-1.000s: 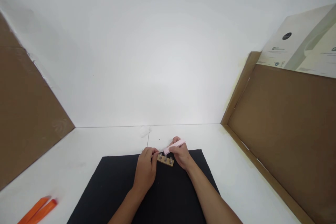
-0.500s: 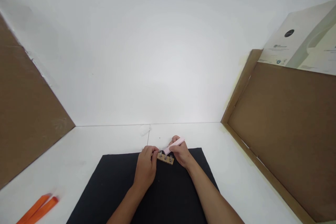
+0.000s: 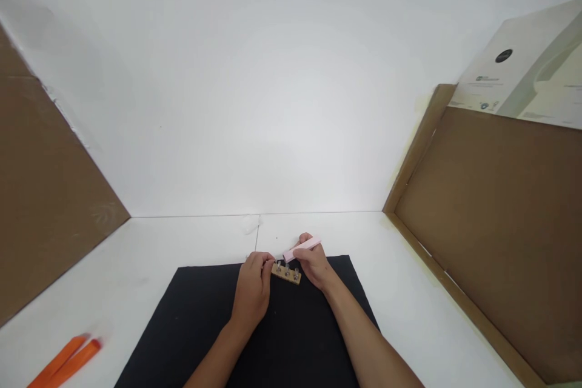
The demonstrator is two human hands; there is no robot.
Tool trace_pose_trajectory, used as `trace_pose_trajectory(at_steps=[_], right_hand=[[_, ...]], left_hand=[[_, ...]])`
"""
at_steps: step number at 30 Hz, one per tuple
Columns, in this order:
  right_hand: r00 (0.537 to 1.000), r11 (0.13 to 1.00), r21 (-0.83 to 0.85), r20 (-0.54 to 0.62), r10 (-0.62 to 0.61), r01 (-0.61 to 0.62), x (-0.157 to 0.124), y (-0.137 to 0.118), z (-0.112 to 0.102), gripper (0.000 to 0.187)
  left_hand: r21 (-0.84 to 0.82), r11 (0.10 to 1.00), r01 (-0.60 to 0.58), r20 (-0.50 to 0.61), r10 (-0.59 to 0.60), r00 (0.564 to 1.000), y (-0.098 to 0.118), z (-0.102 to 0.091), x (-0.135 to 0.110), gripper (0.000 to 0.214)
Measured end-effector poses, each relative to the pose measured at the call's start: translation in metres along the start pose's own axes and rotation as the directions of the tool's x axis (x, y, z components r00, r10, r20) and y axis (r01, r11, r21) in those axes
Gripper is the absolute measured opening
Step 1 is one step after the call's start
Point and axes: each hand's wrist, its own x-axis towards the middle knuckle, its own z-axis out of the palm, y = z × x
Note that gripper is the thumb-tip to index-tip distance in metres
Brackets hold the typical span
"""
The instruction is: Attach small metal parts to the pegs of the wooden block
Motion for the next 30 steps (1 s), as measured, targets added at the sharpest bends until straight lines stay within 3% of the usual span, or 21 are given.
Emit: trace_pose_trajectory(at_steps=[30], right_hand=[[1.000,1.000,0.021,0.006,-0.009,0.009,0.0034,0.0035,-0.0040,0.035]], left_hand=[[0.017,0.996,-0.091,-0.015,0.091,0.996,-0.0048,0.0021,-0.0021,0.022]])
